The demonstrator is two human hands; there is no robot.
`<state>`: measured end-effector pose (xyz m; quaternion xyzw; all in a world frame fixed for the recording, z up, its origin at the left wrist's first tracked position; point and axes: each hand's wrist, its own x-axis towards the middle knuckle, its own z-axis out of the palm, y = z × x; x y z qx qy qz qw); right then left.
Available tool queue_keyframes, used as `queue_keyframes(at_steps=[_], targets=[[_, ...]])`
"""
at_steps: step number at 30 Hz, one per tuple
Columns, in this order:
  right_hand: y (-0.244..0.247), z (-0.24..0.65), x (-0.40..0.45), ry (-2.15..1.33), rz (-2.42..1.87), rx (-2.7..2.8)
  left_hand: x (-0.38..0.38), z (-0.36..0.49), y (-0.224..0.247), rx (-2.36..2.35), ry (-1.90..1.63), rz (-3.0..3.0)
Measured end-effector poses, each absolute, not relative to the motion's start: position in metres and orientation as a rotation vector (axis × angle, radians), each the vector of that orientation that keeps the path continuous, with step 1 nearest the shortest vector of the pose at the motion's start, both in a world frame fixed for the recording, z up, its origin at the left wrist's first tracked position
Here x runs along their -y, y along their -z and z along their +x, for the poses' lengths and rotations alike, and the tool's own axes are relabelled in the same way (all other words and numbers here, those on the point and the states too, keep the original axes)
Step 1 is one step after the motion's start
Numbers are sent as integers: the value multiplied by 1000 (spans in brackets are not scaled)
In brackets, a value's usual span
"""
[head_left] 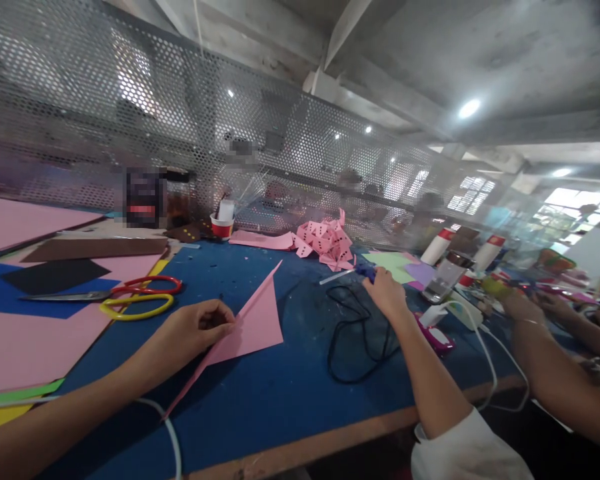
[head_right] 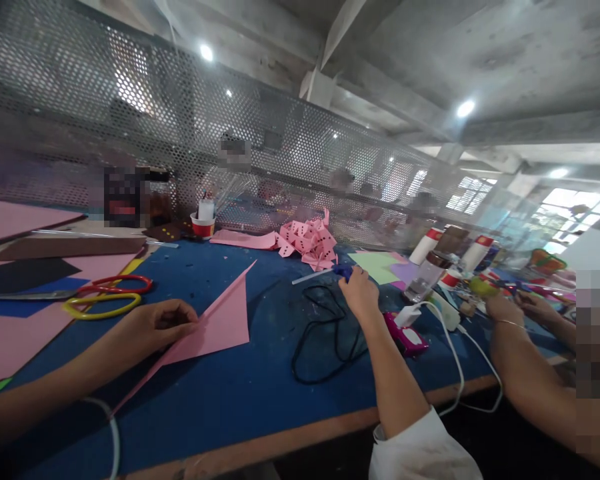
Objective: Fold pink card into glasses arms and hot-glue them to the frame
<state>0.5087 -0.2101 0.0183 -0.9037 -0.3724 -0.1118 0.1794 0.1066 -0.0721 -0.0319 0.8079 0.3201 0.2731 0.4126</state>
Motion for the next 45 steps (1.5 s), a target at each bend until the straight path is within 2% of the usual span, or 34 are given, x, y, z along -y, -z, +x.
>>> queue_keyframes(at_steps=[4,10,19,28,45], targets=[[-27,508,205,209,-2244,1096,74,107,30,-834,-634,2057],[-21,468,188,-129,-1795,1247,80,106,27,-862,-589,2116],[-17,387,175,-566,-1486,1462,88,101,21,-930,-501,2361],[2,363,186,-701,-1540,1536,95,96,24,-918,-517,2543],[2,352,201,-636,-1603,1839,96,90,13,-1040,-361,2667]])
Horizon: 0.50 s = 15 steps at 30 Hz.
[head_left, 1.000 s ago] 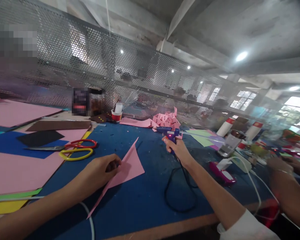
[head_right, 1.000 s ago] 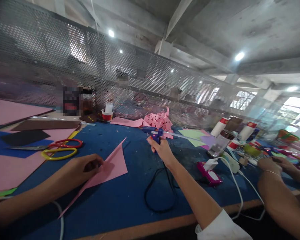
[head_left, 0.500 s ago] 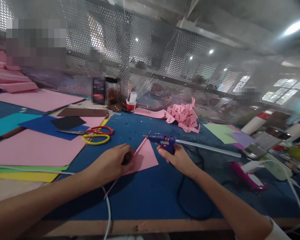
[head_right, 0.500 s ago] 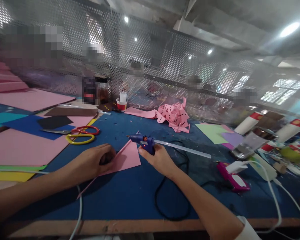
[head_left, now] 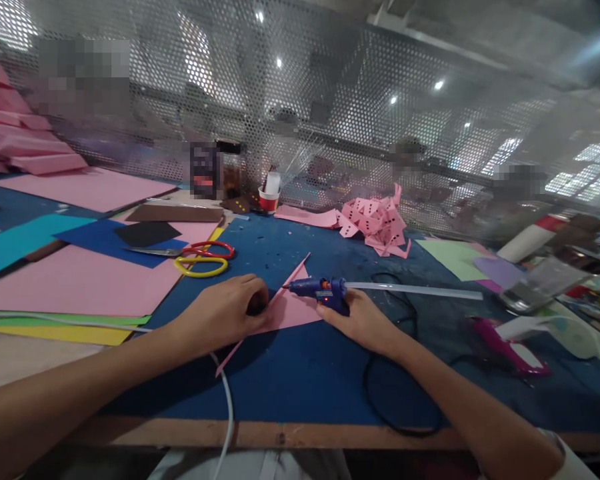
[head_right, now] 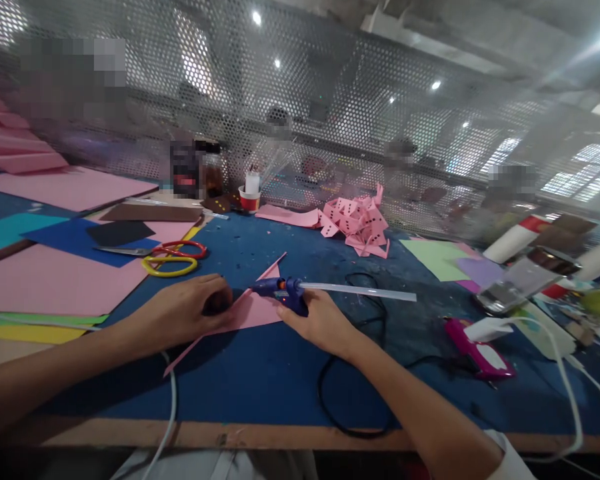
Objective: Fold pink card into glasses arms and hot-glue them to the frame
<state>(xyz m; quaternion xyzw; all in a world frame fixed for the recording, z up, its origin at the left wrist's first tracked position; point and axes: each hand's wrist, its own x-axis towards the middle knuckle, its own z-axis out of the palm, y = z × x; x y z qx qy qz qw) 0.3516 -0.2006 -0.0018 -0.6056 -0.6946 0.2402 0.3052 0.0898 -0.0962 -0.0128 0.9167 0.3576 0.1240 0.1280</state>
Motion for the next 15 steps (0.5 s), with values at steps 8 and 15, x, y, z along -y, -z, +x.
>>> queue_keyframes(at_steps=[8,15], targets=[[7,349,203,-640,-1644,1946,92,84,9,-948,-303,2659],[6,346,205,-572,-1674,2004,92,83,10,-922,-346,2662]])
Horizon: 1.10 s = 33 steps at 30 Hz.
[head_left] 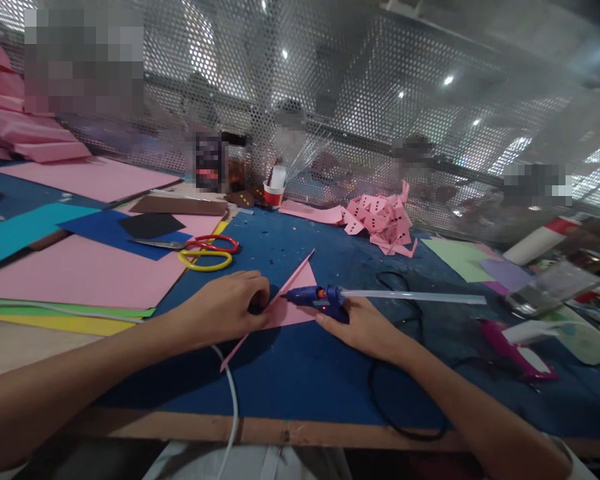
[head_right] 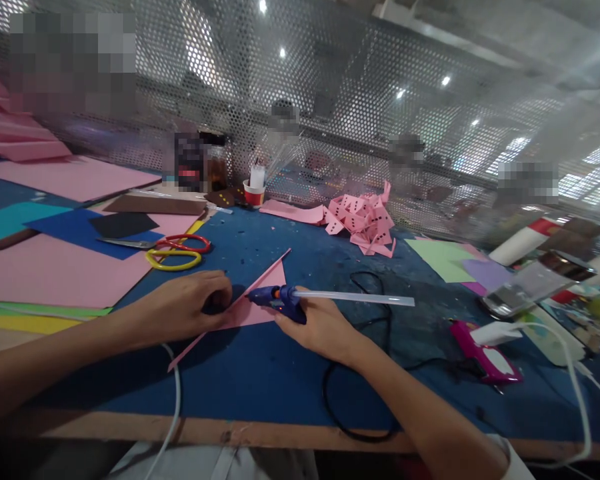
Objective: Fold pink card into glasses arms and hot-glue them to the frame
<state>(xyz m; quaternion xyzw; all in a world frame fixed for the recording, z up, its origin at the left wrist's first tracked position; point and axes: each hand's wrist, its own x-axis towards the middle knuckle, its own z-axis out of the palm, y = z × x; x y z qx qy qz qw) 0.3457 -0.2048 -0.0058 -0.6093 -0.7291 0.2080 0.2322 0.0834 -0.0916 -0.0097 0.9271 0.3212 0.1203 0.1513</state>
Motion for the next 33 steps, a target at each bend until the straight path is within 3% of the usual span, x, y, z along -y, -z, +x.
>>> queue_keyframes(at_steps=[33], targets=[[10,343,202,-515,-1718,2052,87,83,15,-873,-382,2673]])
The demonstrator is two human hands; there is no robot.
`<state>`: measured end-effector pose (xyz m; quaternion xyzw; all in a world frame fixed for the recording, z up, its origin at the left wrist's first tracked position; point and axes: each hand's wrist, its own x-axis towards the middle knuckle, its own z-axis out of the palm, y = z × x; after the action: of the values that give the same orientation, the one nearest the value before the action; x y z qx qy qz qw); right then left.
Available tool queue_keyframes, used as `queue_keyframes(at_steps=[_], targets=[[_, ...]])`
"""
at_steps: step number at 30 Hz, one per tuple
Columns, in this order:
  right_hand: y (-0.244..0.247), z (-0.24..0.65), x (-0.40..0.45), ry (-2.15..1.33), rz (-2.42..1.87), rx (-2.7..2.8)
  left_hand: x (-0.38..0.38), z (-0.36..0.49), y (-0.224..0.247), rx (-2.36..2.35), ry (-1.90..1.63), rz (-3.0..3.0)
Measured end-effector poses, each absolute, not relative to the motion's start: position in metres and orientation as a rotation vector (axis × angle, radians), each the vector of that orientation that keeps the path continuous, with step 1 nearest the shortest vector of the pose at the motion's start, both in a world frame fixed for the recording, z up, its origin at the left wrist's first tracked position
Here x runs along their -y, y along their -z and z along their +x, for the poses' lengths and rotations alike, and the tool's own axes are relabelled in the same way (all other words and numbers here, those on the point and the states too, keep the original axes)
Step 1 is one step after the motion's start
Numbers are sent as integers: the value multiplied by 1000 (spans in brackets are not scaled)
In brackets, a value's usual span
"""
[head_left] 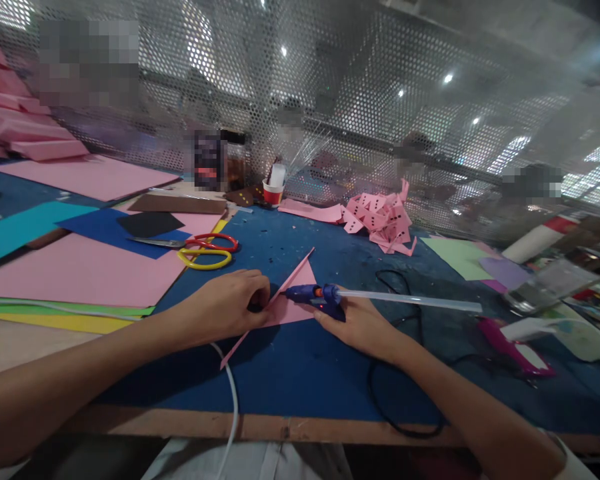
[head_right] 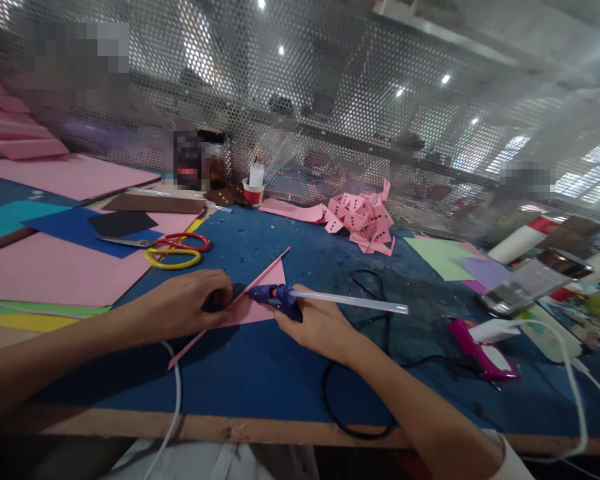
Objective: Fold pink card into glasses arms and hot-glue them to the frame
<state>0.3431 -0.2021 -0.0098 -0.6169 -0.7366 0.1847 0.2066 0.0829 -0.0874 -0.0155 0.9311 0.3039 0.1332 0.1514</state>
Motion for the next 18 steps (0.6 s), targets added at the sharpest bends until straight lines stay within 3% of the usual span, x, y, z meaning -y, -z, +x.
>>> queue_keyframes(at_steps=[18], targets=[[14,350,196,-365,-1830,2063,89,85,12,-880,-325,2682]])
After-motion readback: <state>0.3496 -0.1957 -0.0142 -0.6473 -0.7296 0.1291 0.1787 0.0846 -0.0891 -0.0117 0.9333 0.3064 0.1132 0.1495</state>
